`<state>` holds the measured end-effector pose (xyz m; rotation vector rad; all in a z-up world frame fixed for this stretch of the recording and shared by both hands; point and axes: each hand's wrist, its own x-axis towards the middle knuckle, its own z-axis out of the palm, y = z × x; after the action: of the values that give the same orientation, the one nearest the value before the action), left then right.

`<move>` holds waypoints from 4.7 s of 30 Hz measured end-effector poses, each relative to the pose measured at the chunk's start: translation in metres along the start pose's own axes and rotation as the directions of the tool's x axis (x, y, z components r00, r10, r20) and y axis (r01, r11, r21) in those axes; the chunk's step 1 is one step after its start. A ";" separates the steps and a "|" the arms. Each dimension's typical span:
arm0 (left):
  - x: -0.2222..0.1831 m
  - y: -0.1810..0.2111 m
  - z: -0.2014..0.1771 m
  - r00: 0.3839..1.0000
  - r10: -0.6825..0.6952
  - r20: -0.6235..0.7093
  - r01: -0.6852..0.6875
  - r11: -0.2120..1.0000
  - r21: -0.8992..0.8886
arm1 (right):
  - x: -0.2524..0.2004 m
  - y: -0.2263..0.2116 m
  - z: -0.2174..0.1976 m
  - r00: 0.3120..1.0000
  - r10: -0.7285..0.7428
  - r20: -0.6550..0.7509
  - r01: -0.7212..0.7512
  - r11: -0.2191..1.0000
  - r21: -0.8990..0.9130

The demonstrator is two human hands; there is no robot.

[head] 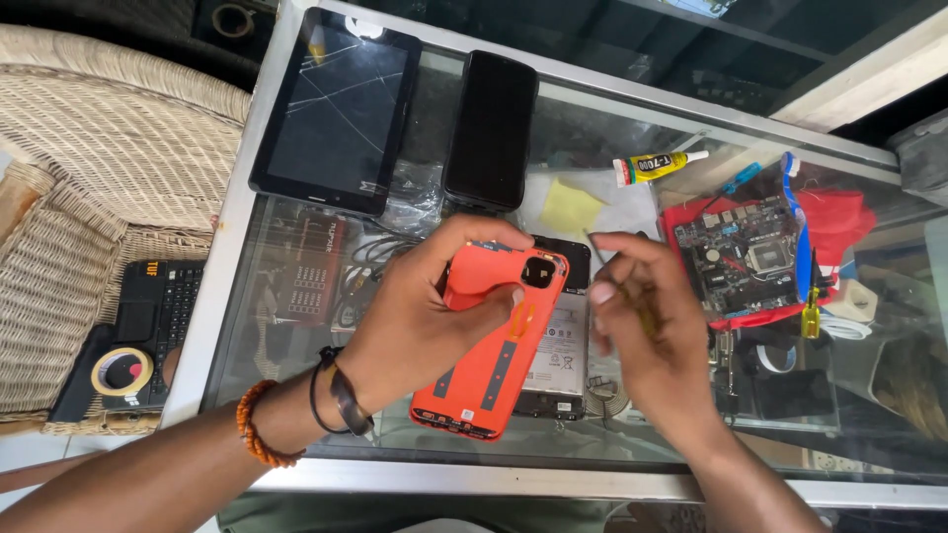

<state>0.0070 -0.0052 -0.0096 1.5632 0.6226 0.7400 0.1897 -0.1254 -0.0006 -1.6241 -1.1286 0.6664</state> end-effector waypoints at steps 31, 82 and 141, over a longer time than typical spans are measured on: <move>0.026 -0.014 -0.056 0.996 0.027 0.086 -0.074 0.796 0.600 | 0.067 0.060 -0.125 0.963 0.236 -0.128 -0.248 0.598 -0.762; -0.118 -0.009 -0.056 0.988 0.072 0.140 -0.156 0.342 0.927 | 0.057 0.021 -0.108 0.997 0.056 -0.057 -0.075 0.907 -0.415; -0.096 -0.021 0.047 0.911 0.299 0.282 -0.396 0.457 0.796 | 0.019 0.070 -0.240 0.848 0.319 -0.423 -0.473 0.816 -0.332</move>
<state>-0.0191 -0.1049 -0.0431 2.7089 0.6185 0.6735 0.4240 -0.2131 0.0175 -2.2972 -0.6904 0.3731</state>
